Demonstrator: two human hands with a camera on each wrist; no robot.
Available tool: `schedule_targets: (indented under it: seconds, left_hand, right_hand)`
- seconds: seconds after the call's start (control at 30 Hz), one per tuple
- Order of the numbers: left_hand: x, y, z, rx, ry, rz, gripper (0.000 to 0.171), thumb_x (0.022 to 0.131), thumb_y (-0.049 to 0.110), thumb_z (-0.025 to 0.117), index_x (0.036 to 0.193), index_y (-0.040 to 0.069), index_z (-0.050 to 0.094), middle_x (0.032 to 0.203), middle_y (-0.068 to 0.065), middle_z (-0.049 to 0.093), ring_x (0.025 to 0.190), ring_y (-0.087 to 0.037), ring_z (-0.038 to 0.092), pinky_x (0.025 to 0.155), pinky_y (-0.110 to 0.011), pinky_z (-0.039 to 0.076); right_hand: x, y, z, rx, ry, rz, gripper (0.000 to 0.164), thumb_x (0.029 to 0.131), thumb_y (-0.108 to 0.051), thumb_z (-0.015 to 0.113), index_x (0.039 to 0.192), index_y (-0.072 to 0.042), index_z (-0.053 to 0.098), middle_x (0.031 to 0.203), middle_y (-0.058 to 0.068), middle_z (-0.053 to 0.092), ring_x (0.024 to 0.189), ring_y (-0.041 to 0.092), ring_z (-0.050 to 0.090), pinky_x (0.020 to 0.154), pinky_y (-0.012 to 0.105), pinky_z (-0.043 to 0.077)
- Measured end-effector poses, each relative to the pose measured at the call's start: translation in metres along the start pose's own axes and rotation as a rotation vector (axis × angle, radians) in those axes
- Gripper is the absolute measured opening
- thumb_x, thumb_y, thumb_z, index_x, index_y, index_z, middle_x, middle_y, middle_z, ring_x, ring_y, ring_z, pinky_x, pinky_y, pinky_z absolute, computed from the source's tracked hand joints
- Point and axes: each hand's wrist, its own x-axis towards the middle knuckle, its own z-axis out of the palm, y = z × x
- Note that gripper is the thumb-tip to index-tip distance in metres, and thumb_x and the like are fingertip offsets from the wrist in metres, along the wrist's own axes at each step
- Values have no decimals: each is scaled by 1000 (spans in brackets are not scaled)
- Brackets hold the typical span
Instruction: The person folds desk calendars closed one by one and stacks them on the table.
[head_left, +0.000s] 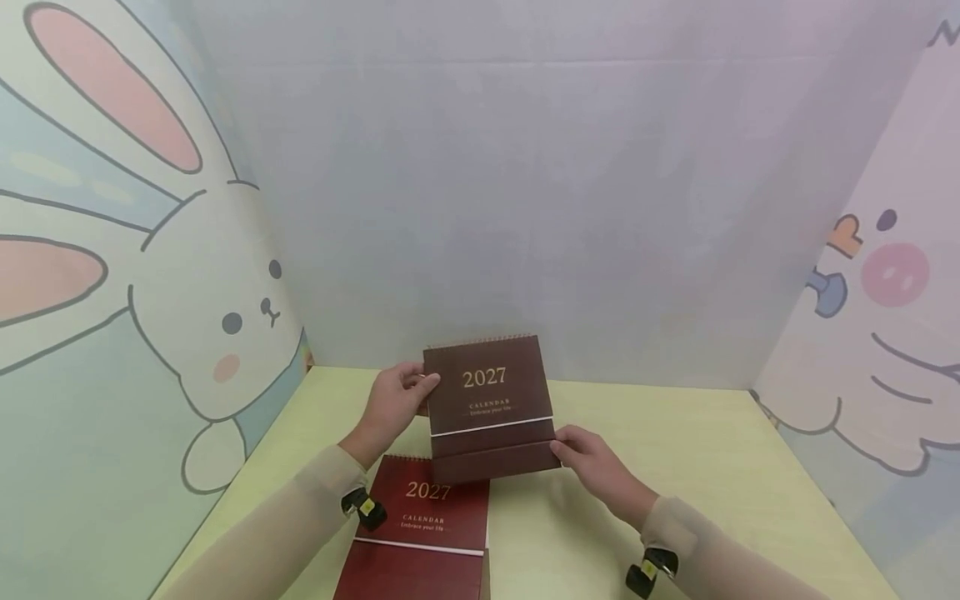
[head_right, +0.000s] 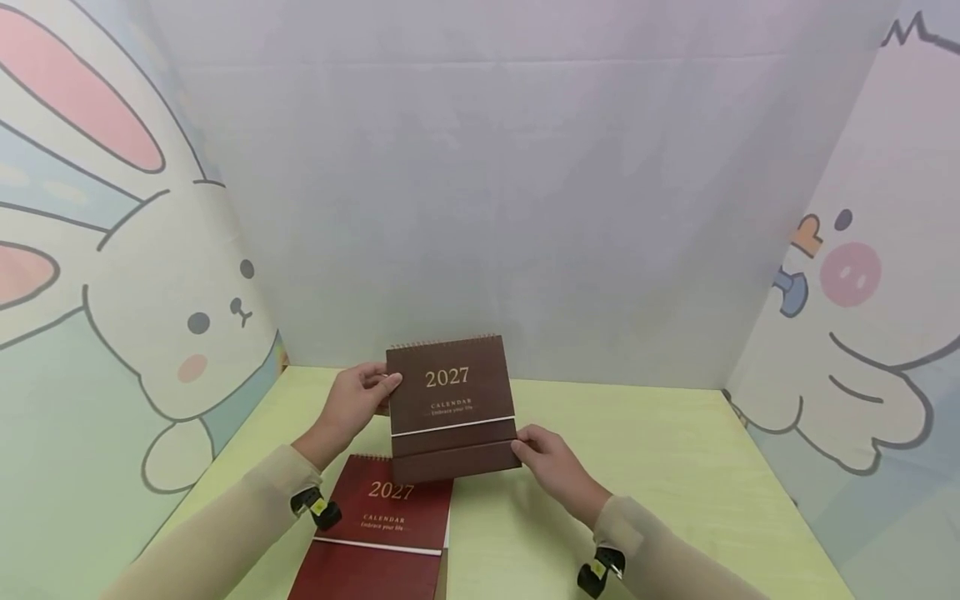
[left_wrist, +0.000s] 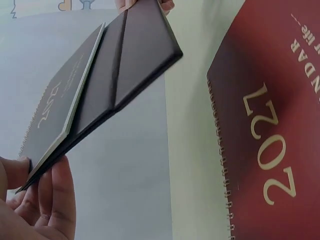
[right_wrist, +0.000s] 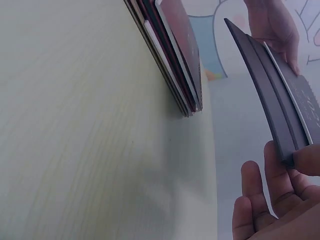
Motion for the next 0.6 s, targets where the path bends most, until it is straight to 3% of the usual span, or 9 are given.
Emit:
schedule_targets:
  seconds: [0.13, 0.3, 0.6]
  left_hand:
    - [-2, 1, 4, -35, -19, -30, 50, 118, 20, 76, 158, -9, 67, 130, -31, 86, 84, -15, 85, 83, -38, 76]
    - [-2, 2, 11, -45, -40, -49, 48, 118, 20, 75, 156, -9, 69, 127, -30, 87, 83, -15, 85, 83, -42, 76]
    - [-9, 9, 22, -83, -94, -69, 28, 117, 16, 75, 132, -7, 81, 101, -19, 89, 73, -13, 82, 74, -36, 74]
  right_hand:
    - [-8, 0, -4, 45, -21, 37, 23, 122, -18, 63, 121, 3, 74, 116, 4, 80, 110, 16, 67, 102, 39, 56]
    - [-20, -2, -9, 64, -50, 66, 27, 122, -20, 63, 120, 4, 72, 110, -1, 75, 109, 16, 63, 100, 37, 52]
    - [-47, 0, -17, 96, -76, 111, 30, 121, -21, 63, 118, 9, 66, 99, -3, 65, 105, 13, 60, 98, 34, 47]
